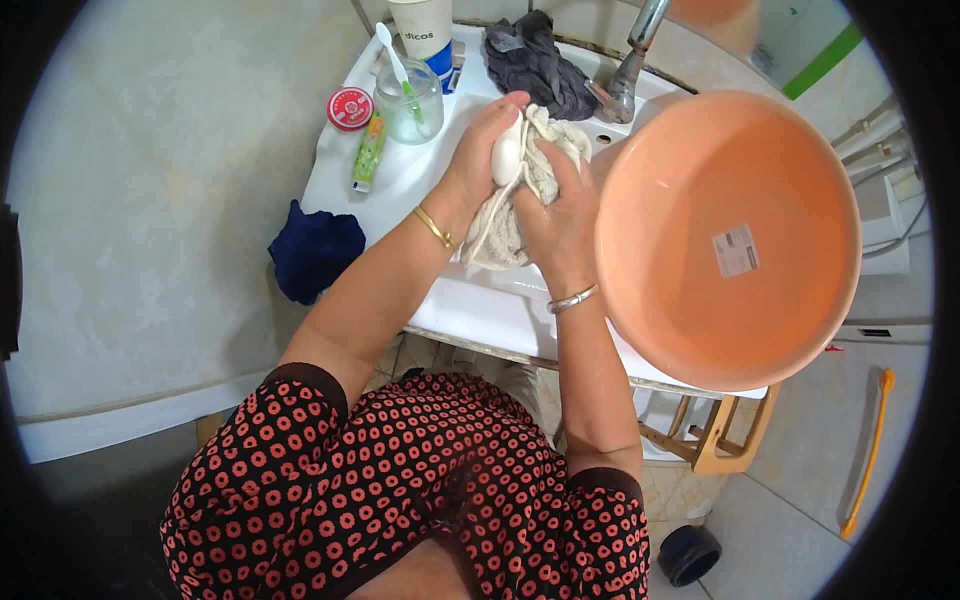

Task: The person rubs soap onto clothes by hand, scrubs them in a washbasin, and rinses them under running water from a sink faucet.

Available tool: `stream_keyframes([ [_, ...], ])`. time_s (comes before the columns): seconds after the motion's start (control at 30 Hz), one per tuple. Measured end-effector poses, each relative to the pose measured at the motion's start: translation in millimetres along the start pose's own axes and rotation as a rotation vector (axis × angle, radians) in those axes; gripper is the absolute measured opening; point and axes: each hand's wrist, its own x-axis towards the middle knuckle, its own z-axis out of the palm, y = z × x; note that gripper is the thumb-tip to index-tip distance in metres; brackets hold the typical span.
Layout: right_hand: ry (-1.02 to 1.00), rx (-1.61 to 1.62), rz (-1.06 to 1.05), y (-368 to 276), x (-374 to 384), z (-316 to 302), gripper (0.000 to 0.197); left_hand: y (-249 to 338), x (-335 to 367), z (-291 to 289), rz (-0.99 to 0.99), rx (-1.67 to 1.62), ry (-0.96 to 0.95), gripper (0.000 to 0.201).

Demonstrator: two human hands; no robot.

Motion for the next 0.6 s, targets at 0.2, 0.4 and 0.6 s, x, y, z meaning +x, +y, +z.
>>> stream_keyframes([
  [0.2, 0.206, -0.096, 0.058, 16, 26, -10, 0.035, -17, -29, 23, -0.068, 0.083, 0.011, 0.04],
  [0.4, 0.029, -0.036, -0.086, -15, 3, -17, 0.034, -18, -15, -1, -0.05, -0.14, 0.108, 0.027],
  [0.6, 0.171, 0.893, 0.464, -8, 9, -32, 0.04, -10, -19, 7, -0.335, -0.32, -0.094, 0.025],
])
